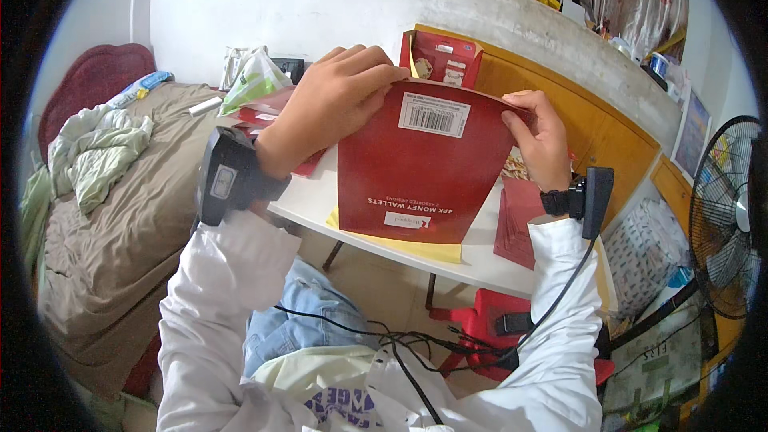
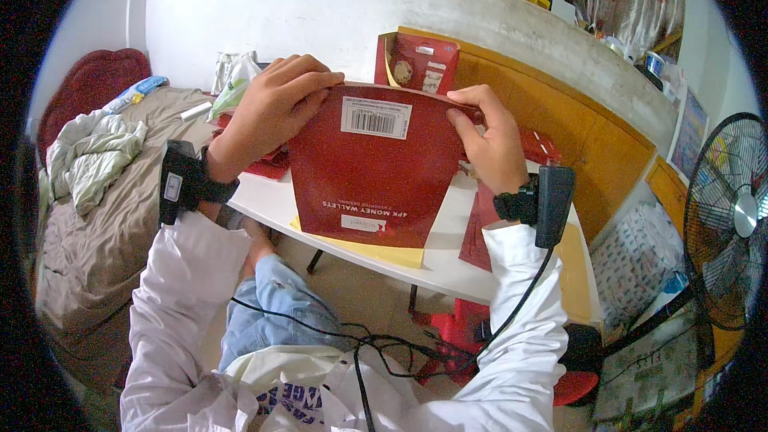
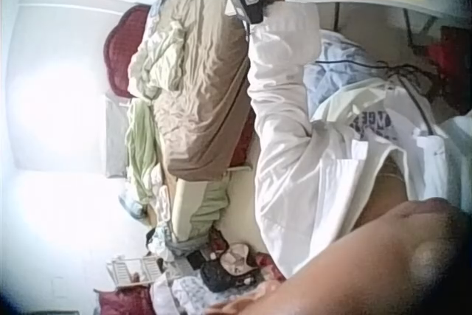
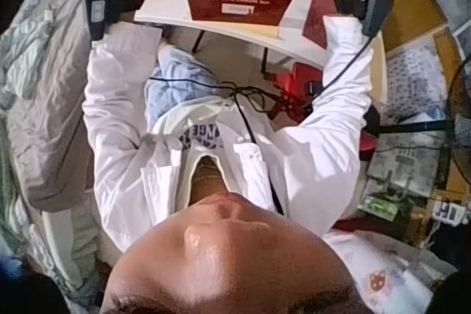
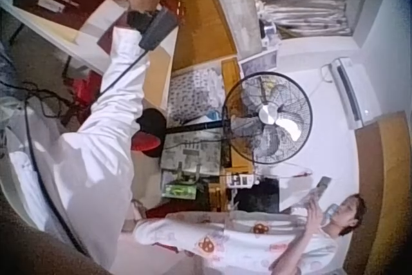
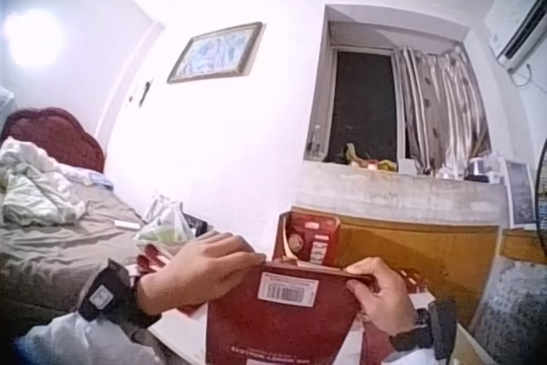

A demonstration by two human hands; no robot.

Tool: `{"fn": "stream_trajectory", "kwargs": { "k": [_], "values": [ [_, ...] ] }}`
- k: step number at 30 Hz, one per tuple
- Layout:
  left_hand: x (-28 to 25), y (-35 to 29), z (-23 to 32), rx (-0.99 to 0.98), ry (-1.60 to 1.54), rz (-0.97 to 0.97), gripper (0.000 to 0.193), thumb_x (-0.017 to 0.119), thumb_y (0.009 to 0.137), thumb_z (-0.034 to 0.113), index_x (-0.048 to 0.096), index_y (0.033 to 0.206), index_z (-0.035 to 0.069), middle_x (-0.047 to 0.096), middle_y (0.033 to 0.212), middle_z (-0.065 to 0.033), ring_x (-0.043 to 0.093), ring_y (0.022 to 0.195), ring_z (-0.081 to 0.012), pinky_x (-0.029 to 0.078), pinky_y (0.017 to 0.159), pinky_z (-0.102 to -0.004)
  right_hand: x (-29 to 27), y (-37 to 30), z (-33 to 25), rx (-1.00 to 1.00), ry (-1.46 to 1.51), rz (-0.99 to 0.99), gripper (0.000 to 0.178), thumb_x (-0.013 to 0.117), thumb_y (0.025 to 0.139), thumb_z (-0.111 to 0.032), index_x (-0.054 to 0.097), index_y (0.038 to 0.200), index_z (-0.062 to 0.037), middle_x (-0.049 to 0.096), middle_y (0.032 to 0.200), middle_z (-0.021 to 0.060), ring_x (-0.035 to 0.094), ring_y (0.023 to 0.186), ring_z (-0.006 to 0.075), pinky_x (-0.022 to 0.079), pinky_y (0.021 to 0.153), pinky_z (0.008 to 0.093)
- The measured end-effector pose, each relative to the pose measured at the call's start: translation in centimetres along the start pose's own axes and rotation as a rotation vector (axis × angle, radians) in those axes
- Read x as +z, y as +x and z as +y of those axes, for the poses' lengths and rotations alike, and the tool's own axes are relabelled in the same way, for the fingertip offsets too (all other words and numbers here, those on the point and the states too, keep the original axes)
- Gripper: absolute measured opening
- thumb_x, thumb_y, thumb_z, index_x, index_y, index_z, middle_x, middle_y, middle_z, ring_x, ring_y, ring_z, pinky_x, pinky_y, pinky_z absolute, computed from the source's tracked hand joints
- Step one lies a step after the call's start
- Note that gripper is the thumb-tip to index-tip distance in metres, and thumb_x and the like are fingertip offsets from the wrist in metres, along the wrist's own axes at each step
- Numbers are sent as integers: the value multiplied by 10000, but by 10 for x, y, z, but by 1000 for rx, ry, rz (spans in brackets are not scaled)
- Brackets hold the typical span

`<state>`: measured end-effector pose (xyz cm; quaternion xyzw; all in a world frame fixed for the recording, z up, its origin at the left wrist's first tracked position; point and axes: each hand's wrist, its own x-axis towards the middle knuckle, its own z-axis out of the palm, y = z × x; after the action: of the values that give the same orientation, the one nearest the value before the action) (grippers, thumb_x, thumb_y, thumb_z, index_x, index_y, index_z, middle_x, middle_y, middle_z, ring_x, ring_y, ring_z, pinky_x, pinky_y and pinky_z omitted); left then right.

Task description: Assembling red paper money wallet display boxes.

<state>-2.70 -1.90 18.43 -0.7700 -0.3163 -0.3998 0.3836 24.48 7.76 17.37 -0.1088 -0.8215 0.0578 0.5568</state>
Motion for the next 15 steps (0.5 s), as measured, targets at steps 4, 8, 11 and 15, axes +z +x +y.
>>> {"fn": "stream_trajectory", "kwargs": {
  "k": [4, 8, 11, 15],
  "values": [
    [2, -2, 6, 18, 21, 57, 198, 610, 746, 37, 633, 939, 71, 572, 874, -52, 575, 839, -231, 473, 755, -341, -4, 1, -5, 3, 3, -52, 173, 606, 819, 24, 558, 979, -19, 624, 929, 84, 594, 844, 162, 463, 760, 267],
    [-15, 1, 19, -98, -136, 7, 117, 590, 831, 95, 630, 916, 26, 585, 836, -87, 590, 752, -241, 486, 680, -324, -7, -2, -10, -98, -41, -63, 175, 600, 812, 53, 546, 965, -12, 618, 915, 101, 599, 830, 177, 465, 747, 272],
    [-47, 19, 31, -298, -236, -212, 175, 550, 894, 134, 622, 934, -20, 614, 808, -108, 594, 720, -201, 490, 654, -290, -8, -3, -19, -270, -88, -36, 179, 601, 805, 68, 541, 954, -11, 611, 912, 123, 600, 818, 212, 464, 738, 276],
    [-80, 27, 47, -533, -521, -491, 254, 521, 927, 189, 627, 1006, -28, 640, 773, -65, 578, 752, -105, 484, 668, -253, -16, -7, -43, -284, -7, -19, 225, 602, 769, 98, 538, 953, -16, 611, 926, 138, 605, 818, 258, 472, 740, 303]
  ]
}}
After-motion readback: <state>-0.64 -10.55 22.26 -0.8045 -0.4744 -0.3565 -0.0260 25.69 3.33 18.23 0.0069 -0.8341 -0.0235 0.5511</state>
